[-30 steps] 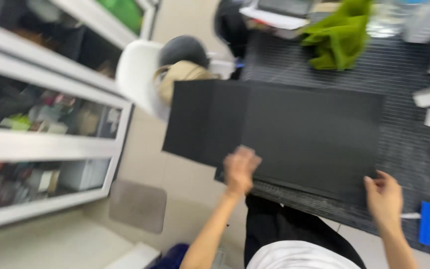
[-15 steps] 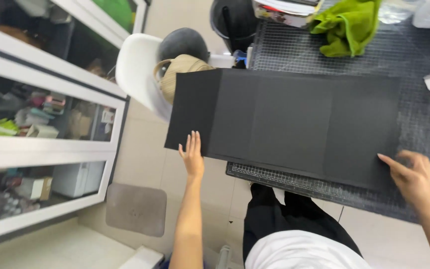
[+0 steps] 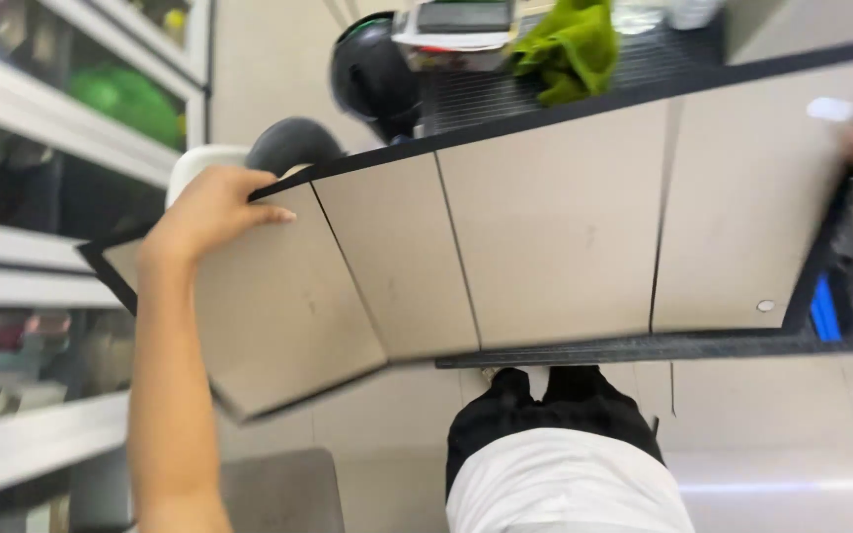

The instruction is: The person smooths a large white cardboard sheet on a cutting mat, then flips it to rub the black side with a blue block. They place the sheet back white-side up and use a metal ruler and utility knife to cut along marked lines, then use a pink set square to cut angled sections.

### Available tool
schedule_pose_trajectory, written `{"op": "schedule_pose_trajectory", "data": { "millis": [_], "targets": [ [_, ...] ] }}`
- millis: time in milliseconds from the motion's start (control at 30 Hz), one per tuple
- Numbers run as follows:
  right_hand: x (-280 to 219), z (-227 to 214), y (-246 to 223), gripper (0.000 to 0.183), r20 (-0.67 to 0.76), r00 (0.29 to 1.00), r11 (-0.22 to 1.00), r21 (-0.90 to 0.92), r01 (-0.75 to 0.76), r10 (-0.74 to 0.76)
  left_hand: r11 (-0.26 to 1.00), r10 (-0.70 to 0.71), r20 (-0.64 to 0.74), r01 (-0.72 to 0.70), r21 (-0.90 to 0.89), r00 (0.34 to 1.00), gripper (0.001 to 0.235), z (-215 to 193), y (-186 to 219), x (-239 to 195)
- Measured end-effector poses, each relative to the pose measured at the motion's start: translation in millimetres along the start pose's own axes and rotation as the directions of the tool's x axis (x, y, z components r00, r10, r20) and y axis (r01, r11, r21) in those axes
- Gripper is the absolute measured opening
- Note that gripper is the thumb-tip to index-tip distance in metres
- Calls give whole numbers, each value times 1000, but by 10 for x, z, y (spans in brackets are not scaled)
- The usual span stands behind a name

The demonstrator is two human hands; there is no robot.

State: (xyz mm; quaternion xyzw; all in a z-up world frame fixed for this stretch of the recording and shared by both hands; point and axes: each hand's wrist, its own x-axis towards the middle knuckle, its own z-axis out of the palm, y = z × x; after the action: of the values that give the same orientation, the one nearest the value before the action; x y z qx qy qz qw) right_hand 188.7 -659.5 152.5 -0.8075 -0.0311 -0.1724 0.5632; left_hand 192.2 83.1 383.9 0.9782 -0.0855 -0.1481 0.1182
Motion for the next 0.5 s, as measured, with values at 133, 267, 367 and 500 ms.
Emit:
{"op": "schedule_pose_trajectory", "data": {
  "millis": [133, 267, 367, 500],
  "targets": [
    [99, 54, 965, 20, -170, 977, 874, -445, -193, 130, 1000, 26, 171, -24, -18, 985, 33, 526, -220, 1069],
    [69, 280, 1163, 29, -139, 975, 856, -467, -221, 177, 991, 83, 90, -92, 95, 993, 70, 1552, -463, 1831],
    [-267, 326, 848, 36, -172, 968, 813, -527, -247, 182, 994, -4, 63, -3, 111, 998, 95, 2133, -229, 1755],
    [-1087, 234, 432, 26, -277, 945, 811, -504, -298, 174, 997, 77, 25, -77, -4, 997, 76, 2698, 375, 1078]
  ]
}}
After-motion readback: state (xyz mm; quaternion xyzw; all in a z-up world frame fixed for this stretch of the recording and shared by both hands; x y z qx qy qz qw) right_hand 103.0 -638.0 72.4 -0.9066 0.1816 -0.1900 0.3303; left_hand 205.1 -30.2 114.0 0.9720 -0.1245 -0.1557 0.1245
